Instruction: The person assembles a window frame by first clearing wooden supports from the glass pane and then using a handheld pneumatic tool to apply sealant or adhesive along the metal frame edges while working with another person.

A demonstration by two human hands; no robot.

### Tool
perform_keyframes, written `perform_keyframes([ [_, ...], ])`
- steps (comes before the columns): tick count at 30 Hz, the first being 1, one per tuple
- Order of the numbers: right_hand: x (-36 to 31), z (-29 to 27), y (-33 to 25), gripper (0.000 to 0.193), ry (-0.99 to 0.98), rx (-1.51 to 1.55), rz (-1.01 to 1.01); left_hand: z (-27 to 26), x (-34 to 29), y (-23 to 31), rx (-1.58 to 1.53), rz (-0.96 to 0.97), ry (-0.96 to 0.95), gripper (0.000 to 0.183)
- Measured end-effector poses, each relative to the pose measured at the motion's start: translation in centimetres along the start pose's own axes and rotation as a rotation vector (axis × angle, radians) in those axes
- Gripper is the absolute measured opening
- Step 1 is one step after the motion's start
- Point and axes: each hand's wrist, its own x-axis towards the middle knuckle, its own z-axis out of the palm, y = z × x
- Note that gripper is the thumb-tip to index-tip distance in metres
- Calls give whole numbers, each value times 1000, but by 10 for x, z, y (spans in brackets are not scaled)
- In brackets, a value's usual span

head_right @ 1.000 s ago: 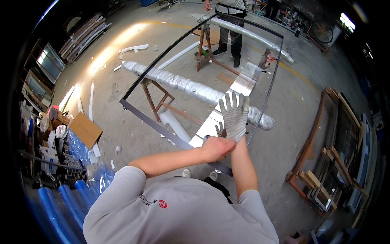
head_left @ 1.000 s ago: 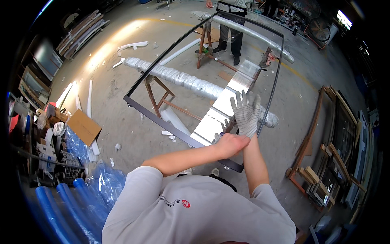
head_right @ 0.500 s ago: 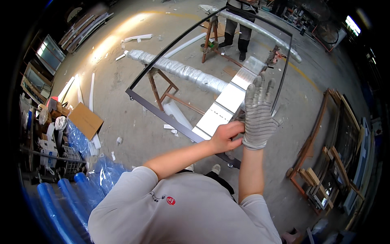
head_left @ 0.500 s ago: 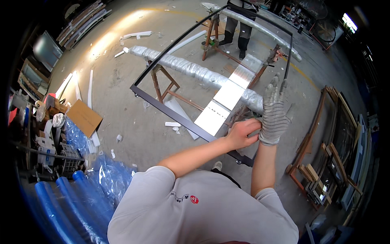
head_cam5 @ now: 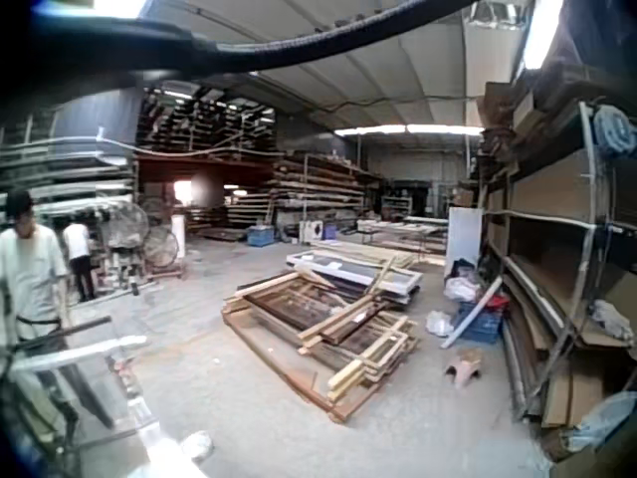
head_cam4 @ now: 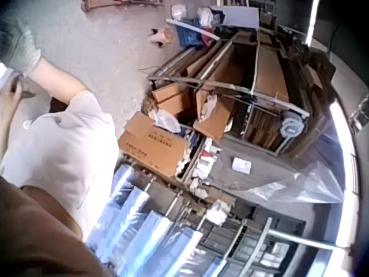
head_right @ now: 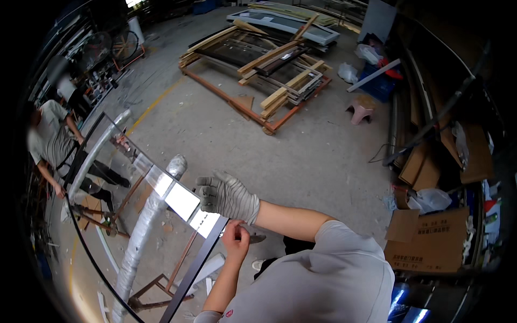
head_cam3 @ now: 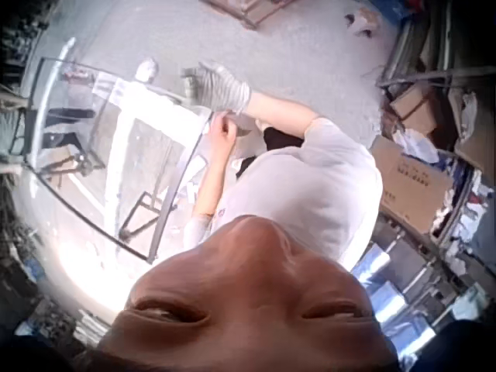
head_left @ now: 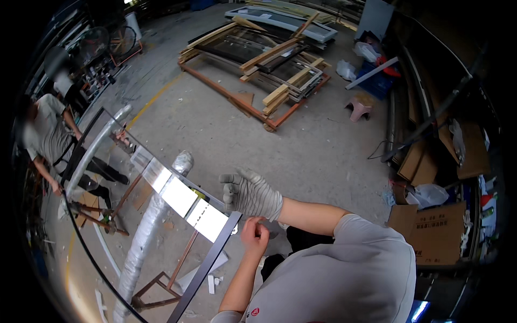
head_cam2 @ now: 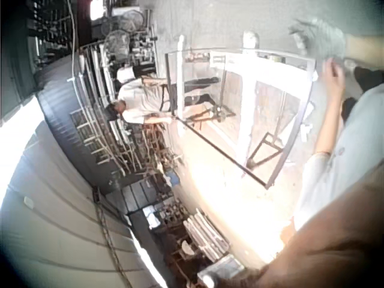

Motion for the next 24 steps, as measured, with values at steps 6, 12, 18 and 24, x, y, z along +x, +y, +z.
perform_keyframes([
  [6,-136,-45,-110,29,397,-984,-94,86,21,48,-138,-83,-245,6],
  [12,-322,-166,-207,35,904,-1136,16,275,58,223,-693,361,-1315,22],
  [18,-514,-177,-287,38,1437,-1219,-57,427,38,329,-835,245,-1977,16],
  [24,-646,-169,-308,32,1545,-862,-482,504,60,347,-722,206,-2308,15],
])
